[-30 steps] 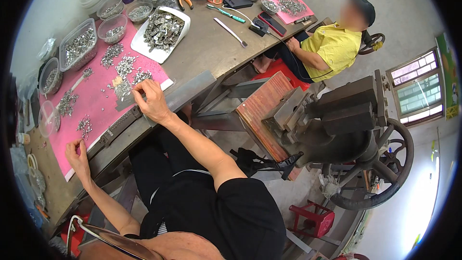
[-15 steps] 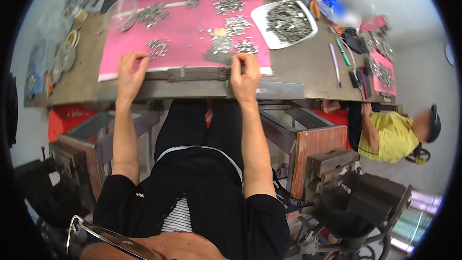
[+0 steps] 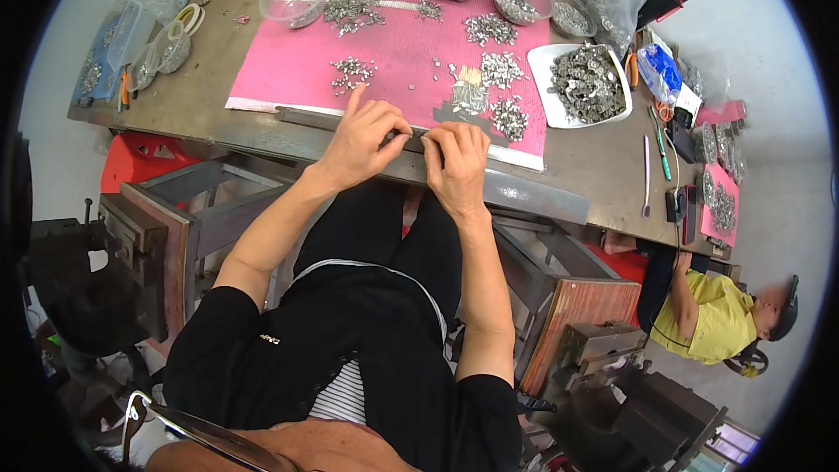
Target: Assembling small metal decorative components using a jig and a manual pressing machine.
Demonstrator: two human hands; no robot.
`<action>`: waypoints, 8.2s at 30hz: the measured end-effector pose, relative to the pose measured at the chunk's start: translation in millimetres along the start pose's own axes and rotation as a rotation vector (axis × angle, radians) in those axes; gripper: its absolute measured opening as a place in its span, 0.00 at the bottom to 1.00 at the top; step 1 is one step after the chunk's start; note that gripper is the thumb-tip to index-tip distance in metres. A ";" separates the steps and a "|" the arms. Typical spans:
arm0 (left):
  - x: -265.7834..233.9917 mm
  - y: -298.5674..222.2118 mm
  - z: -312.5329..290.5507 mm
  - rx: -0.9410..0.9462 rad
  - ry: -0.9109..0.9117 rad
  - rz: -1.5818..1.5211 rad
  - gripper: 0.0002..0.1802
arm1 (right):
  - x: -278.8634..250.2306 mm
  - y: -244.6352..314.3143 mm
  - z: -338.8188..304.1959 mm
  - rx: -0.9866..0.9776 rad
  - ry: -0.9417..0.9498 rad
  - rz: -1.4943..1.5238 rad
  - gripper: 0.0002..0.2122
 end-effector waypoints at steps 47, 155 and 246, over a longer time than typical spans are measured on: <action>-44.8 33.3 -24.1 -0.203 -0.235 0.077 0.05 | 12.6 12.0 -7.1 -0.027 0.023 -0.073 0.11; -29.8 16.4 -23.3 -0.145 -0.056 0.135 0.18 | -19.4 -13.5 -22.7 0.153 -0.063 -0.088 0.15; 8.7 -7.9 -6.1 0.081 -0.058 0.192 0.06 | -18.0 -14.8 -34.7 0.159 0.009 -0.204 0.19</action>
Point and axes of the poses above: each hand's wrist, its own z-axis towards the middle knuckle, its own x-axis out of the palm, y = z × x, the point moved 3 cm from there along z, towards the middle knuckle, and after that the axes turned 3 degrees about -y, right-handed, at the moved point
